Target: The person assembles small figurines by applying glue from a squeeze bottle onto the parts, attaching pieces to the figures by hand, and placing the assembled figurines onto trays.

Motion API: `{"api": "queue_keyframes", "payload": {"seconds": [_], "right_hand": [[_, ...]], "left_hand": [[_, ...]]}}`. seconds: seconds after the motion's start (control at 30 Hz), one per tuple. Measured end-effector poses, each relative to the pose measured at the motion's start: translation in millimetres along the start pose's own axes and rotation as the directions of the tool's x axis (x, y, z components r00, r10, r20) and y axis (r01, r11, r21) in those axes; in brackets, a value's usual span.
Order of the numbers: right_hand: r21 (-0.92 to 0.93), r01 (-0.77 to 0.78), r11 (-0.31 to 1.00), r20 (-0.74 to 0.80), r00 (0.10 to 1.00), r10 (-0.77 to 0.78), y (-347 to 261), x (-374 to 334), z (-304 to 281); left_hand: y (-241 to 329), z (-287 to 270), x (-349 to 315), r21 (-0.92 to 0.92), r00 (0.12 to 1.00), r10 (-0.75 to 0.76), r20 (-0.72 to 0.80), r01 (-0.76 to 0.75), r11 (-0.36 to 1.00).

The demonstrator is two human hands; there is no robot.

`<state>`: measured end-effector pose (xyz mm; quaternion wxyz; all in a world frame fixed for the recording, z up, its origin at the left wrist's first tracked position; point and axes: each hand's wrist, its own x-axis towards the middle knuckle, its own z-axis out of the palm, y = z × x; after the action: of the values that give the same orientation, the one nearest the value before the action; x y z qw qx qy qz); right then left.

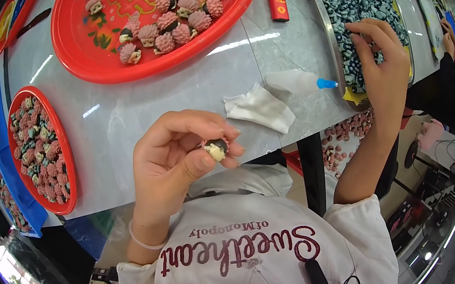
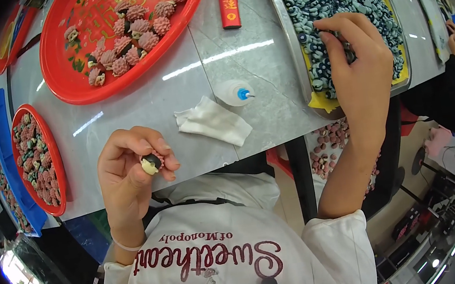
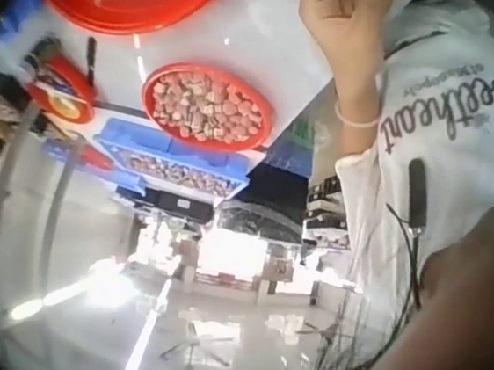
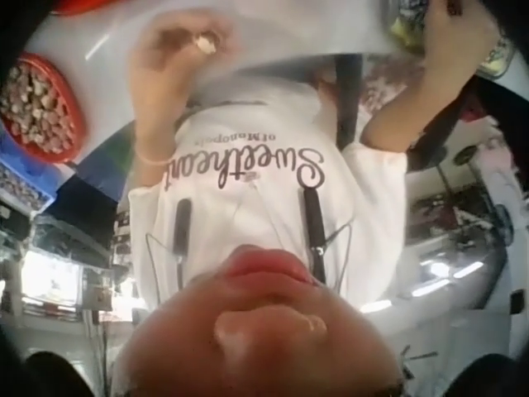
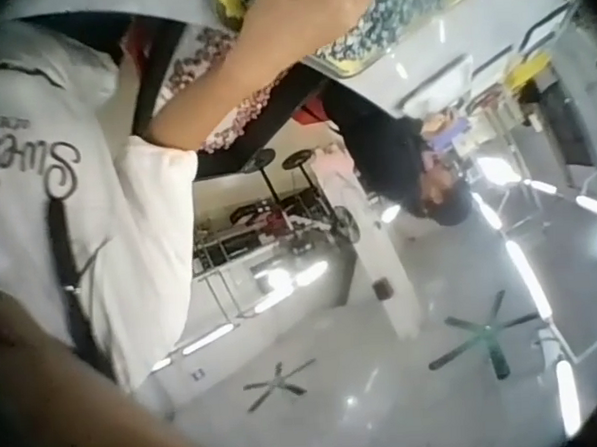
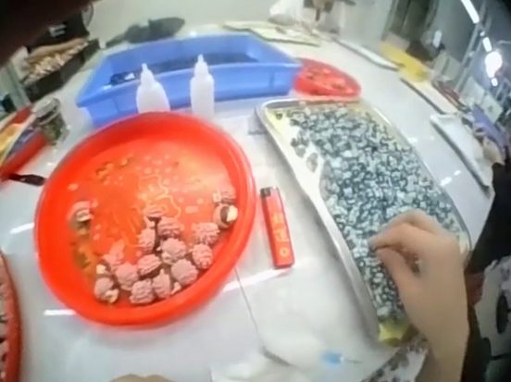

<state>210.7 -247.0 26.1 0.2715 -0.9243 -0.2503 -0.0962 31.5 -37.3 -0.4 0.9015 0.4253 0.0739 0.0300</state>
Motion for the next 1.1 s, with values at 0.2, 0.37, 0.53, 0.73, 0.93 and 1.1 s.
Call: {"api": "queue_keyframes", "payload": {"seconds": [0.2, 0.37, 0.53, 0.73, 0.93, 1.1], "right_hand": [[0.018, 0.018, 1.0, 0.062, 0.998, -0.02, 8, 4, -3], [0.688, -0.163, 0.707, 0.02, 0.978, 0.206, 0, -15, -22], [0.944, -0.257, 0.209, 0.26, 0.966, 0.013, -11, -42, -30], [0.817, -0.573, 0.064, 0.571, 0.79, -0.222, -64, -73, 10], [0.689, -0.725, 0.023, 0.701, 0.657, -0.278, -82, -84, 22], [0.789, -0.587, 0.181, 0.613, 0.731, -0.301, -81, -76, 24]], "left_hand": [[0, -1, -2, -0.022, 1.0, -0.007, 0.02, 0.007, 1.0], [1, -1, -4, -0.086, 0.999, -0.035, -0.012, 0.033, 0.996], [1, -4, -1, -0.046, 1.0, -0.007, 0.001, 0.007, 0.999], [2, -7, -3, -0.125, 0.999, -0.026, 0.03, 0.029, 0.992], [2, -7, -4, -0.177, 0.996, -0.078, 0.032, 0.083, 0.981], [0, -7, -4, -0.178, 0.998, -0.043, 0.037, 0.049, 0.983]]}}
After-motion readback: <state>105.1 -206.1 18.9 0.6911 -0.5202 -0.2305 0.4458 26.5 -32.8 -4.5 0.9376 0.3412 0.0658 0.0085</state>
